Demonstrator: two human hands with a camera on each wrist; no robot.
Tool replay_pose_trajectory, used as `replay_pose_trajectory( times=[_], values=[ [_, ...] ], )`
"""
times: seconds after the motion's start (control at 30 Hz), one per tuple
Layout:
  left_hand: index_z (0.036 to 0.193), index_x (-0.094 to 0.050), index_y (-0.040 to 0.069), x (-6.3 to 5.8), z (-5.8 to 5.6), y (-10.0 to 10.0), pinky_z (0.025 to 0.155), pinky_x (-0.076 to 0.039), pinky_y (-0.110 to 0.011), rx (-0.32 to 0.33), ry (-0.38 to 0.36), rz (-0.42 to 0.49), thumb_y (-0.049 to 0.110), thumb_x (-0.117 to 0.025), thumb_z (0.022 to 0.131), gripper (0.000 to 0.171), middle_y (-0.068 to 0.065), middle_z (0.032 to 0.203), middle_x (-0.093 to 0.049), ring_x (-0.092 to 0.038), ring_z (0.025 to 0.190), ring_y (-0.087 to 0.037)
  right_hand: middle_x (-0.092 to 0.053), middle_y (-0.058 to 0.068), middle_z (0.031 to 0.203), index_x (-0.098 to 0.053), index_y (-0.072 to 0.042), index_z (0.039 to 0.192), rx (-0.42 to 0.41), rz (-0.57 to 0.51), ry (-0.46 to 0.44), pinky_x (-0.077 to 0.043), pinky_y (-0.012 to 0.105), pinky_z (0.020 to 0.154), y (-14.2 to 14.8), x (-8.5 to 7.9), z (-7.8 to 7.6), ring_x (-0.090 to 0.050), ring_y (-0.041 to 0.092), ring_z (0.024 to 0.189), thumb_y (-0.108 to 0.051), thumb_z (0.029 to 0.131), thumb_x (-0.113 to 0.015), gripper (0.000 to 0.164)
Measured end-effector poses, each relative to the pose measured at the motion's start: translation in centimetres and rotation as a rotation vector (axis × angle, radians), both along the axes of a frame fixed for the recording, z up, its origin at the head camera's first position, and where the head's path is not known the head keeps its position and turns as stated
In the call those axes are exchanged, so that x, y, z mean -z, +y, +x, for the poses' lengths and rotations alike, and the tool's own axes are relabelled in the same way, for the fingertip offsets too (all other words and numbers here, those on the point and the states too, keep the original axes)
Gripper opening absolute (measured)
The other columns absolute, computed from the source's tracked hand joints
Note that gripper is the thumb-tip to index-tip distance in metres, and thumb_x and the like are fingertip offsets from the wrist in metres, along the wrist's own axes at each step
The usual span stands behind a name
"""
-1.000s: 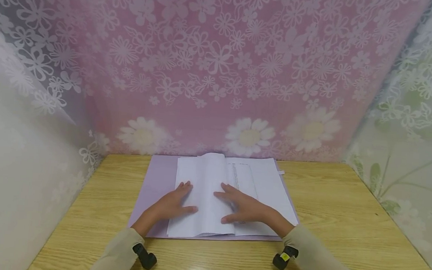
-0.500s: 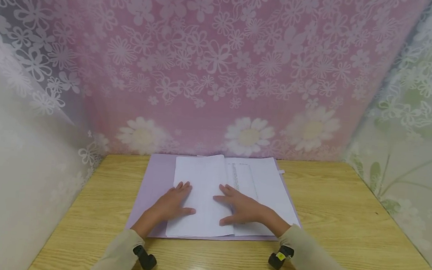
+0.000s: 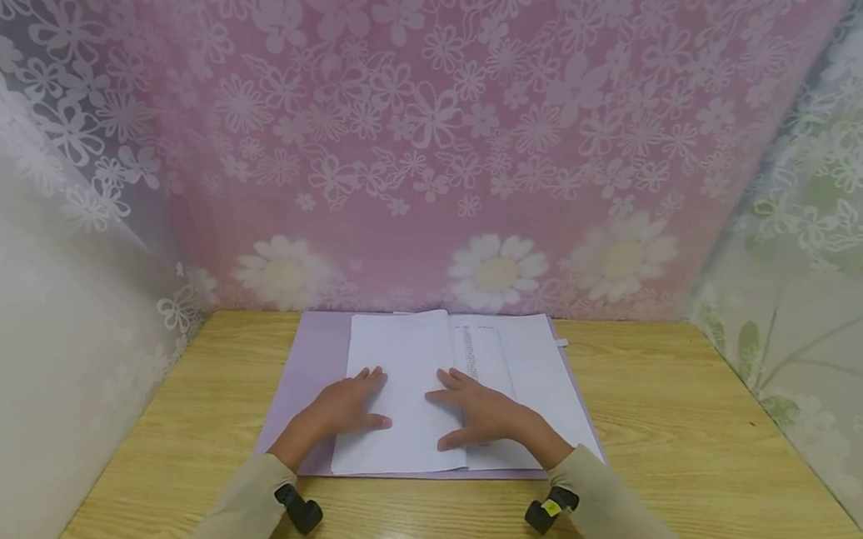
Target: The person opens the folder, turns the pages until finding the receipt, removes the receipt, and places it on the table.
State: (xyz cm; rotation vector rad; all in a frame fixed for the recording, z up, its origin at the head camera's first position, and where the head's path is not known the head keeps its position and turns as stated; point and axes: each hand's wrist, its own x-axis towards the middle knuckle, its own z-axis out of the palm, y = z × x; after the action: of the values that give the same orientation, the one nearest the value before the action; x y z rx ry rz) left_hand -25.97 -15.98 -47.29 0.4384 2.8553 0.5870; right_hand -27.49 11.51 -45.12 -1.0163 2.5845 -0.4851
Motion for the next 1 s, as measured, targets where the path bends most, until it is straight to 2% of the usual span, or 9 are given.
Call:
replay_pose_trajectory(
  times=[0.27, 0.47, 0.67, 0.83, 1.0],
  values=[
    [0.152, -0.047, 0.006, -0.5, -0.4, 0.3, 0.118, -0.037, -0.057, -0.021, -0.01, -0.032, 0.045, -0.082, 0.084, 0.086, -0.021, 0.158, -0.043, -0.042, 0.146, -0.043, -0.025, 0.016, 0.168, -0.053, -0.015, 0.149, -0.012, 0.011, -0.03, -0.025, 0.056, 0.125, 0.0, -0.3, -0.7, -0.017, 0.037, 0.158, -0.042, 0.085, -0.082, 0.076],
    [0.15, -0.051, 0.006, -1.1, -0.3, 0.5, 0.117, -0.037, -0.057, -0.028, -0.013, -0.045, 0.043, -0.084, 0.082, 0.085, -0.022, 0.157, -0.045, -0.043, 0.145, -0.043, -0.028, 0.015, 0.168, -0.052, -0.014, 0.151, 0.004, -0.082, -0.096, -0.024, 0.057, 0.125, 1.0, -1.0, -1.2, -0.021, 0.036, 0.157, -0.037, 0.088, -0.081, 0.073],
    [0.151, -0.05, 0.007, -1.1, -0.3, 0.8, 0.117, -0.038, -0.057, -0.022, -0.017, -0.042, 0.044, -0.085, 0.081, 0.086, -0.023, 0.157, -0.045, -0.044, 0.144, -0.044, -0.03, 0.013, 0.167, -0.044, -0.018, 0.156, 0.144, -0.187, -0.104, -0.028, 0.06, 0.122, 4.1, -2.2, -2.2, -0.026, 0.038, 0.155, -0.04, 0.09, -0.077, 0.076],
    [0.152, -0.049, 0.008, -1.0, -0.1, 0.7, 0.116, -0.038, -0.057, -0.03, -0.019, -0.041, 0.043, -0.084, 0.082, 0.086, -0.024, 0.157, -0.044, -0.043, 0.144, -0.044, -0.031, 0.017, 0.166, -0.036, -0.011, 0.159, 0.236, -0.258, -0.05, -0.03, 0.061, 0.12, 7.8, -3.1, -4.0, -0.028, 0.041, 0.154, -0.042, 0.092, -0.074, 0.083],
    [0.152, -0.048, 0.007, -1.1, -0.1, 0.7, 0.116, -0.038, -0.058, -0.033, -0.022, -0.039, 0.043, -0.083, 0.083, 0.086, -0.025, 0.157, -0.043, -0.043, 0.144, -0.045, -0.028, 0.025, 0.165, -0.031, -0.007, 0.16, 0.37, -0.276, -0.031, -0.03, 0.067, 0.118, 11.0, -2.3, -5.7, -0.027, 0.049, 0.151, -0.04, 0.093, -0.074, 0.087]
  ],
)
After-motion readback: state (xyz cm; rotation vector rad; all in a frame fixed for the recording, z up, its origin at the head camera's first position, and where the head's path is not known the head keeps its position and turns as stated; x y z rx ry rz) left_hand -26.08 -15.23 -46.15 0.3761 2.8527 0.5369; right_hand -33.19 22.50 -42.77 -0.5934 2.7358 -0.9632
